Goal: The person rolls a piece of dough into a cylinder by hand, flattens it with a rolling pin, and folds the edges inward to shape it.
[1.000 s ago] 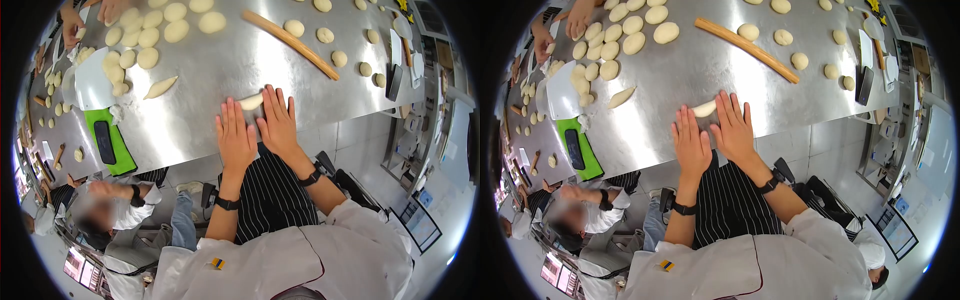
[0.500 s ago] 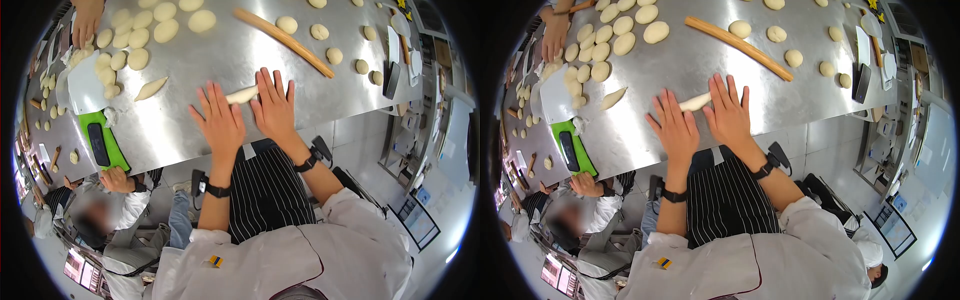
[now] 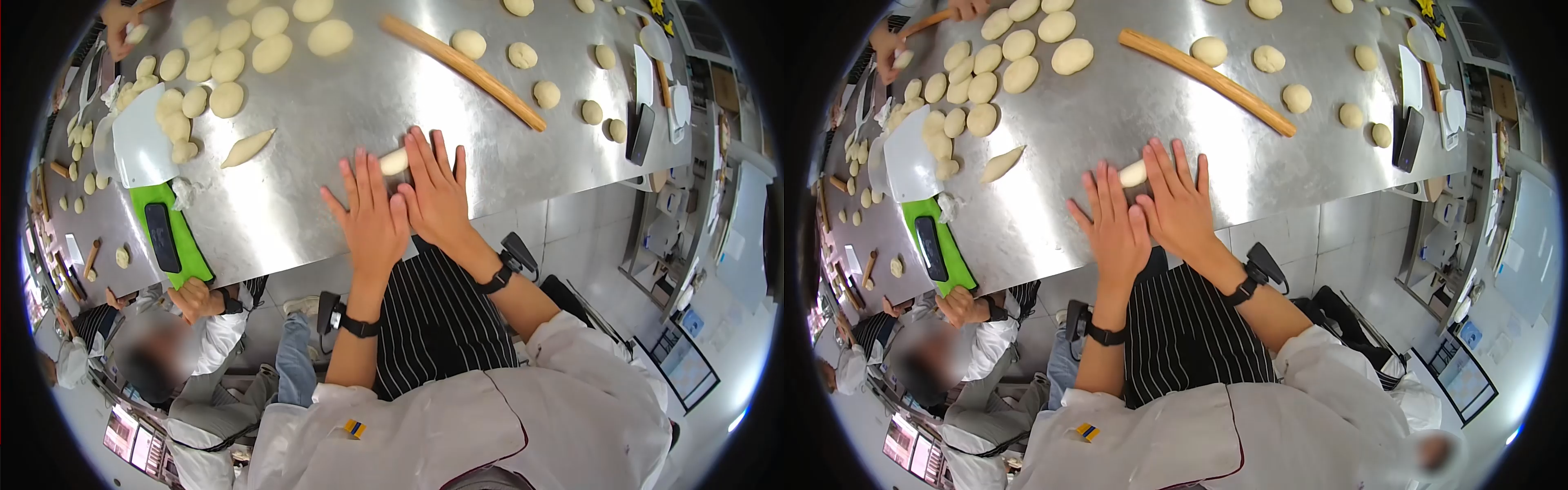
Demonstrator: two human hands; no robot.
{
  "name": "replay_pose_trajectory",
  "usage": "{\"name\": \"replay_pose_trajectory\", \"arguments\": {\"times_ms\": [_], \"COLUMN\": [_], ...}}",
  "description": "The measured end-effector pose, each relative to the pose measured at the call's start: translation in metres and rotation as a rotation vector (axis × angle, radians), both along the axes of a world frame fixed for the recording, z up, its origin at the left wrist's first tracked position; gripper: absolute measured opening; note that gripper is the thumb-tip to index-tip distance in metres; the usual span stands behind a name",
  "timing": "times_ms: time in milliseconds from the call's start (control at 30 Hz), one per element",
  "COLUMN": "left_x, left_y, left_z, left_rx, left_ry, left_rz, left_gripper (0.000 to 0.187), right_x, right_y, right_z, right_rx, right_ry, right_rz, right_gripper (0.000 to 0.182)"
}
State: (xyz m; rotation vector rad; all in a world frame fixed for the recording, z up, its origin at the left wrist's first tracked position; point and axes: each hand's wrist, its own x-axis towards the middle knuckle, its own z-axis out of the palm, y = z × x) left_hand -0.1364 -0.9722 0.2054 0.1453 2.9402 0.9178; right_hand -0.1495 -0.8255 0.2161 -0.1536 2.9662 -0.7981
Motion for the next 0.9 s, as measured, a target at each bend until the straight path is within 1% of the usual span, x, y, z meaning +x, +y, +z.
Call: {"name": "replay_pose_trajectory", "arguments": {"times_ms": [33, 100, 133, 200, 233, 267, 333, 367, 433, 467, 533, 567, 600, 633, 700, 733, 767, 800, 833, 900], "left_x": [-0.011, -0.037, -0.046, -0.055, -0.057, -0.047, -0.009, 0.004, 0.027, 0.020, -0.020, -0.038, -0.036, -0.033, -0.016, 0.009, 0.017, 0.018, 0.008, -0.026], "left_y": [0.003, 0.002, 0.002, 0.003, 0.002, 0.002, 0.003, 0.003, 0.004, 0.006, 0.009, 0.004, 0.005, 0.005, 0.004, 0.003, 0.003, 0.003, 0.005, 0.006], "left_z": [-0.001, -0.001, -0.003, -0.007, -0.007, -0.006, -0.001, -0.003, -0.010, -0.005, -0.003, -0.004, -0.003, -0.003, -0.004, -0.009, -0.005, -0.011, -0.006, -0.002], "left_rx": [-0.064, -0.068, -0.068, -0.077, -0.092, -0.096, -0.020, -0.020, -0.048, -0.044, -0.080, -0.090, -0.089, -0.078, -0.071, -0.142, -0.213, -0.214, -0.237, -0.261], "left_ry": [-0.006, 0.012, 0.033, 0.061, 0.091, 0.096, 0.058, 0.064, 0.007, -0.004, 0.049, 0.018, 0.016, 0.034, 0.065, 0.050, 0.026, 0.018, 0.027, 0.051], "left_rz": [-0.049, -0.050, -0.054, -0.049, -0.039, -0.038, -0.056, -0.054, -0.067, -0.069, -0.037, -0.052, -0.056, -0.029, 0.003, 0.011, 0.016, 0.012, 0.029, 0.053], "left_gripper": [0.069, 0.067, 0.066, 0.066, 0.067, 0.067, 0.066, 0.066, 0.066, 0.066, 0.067, 0.067, 0.067, 0.067, 0.066, 0.066, 0.066, 0.066, 0.066, 0.066], "right_x": [-0.008, -0.027, -0.036, -0.048, -0.043, -0.031, 0.005, 0.024, 0.022, 0.023, -0.011, -0.028, -0.032, -0.024, 0.017, 0.031, 0.033, 0.031, 0.016, -0.025], "right_y": [-0.001, -0.002, -0.001, 0.002, 0.003, 0.005, 0.011, 0.015, 0.015, 0.011, 0.011, 0.012, 0.012, 0.013, 0.016, 0.018, 0.018, 0.018, 0.014, 0.014], "right_z": [-0.003, -0.010, -0.013, -0.011, -0.011, -0.010, -0.004, -0.006, -0.007, 0.001, -0.003, -0.008, -0.008, -0.008, -0.007, -0.009, -0.005, -0.009, -0.002, -0.004], "right_rx": [0.018, 0.035, 0.038, 0.126, 0.106, 0.103, 0.016, 0.017, 0.044, 0.069, 0.105, 0.139, 0.173, 0.126, 0.094, 0.063, 0.069, 0.068, 0.095, 0.132], "right_ry": [0.026, 0.100, 0.099, 0.119, 0.113, 0.118, -0.010, -0.008, -0.005, -0.012, 0.011, 0.058, 0.097, 0.076, 0.034, -0.003, 0.002, -0.006, 0.002, 0.062], "right_rz": [0.003, 0.000, -0.002, 0.035, 0.037, 0.039, 0.014, 0.012, 0.007, 0.000, 0.007, 0.014, 0.018, 0.016, -0.019, -0.050, -0.046, -0.048, -0.057, -0.049], "right_gripper": [0.075, 0.070, 0.070, 0.071, 0.073, 0.073, 0.075, 0.076, 0.076, 0.075, 0.075, 0.074, 0.073, 0.072, 0.072, 0.071, 0.071, 0.071, 0.071, 0.070]}}
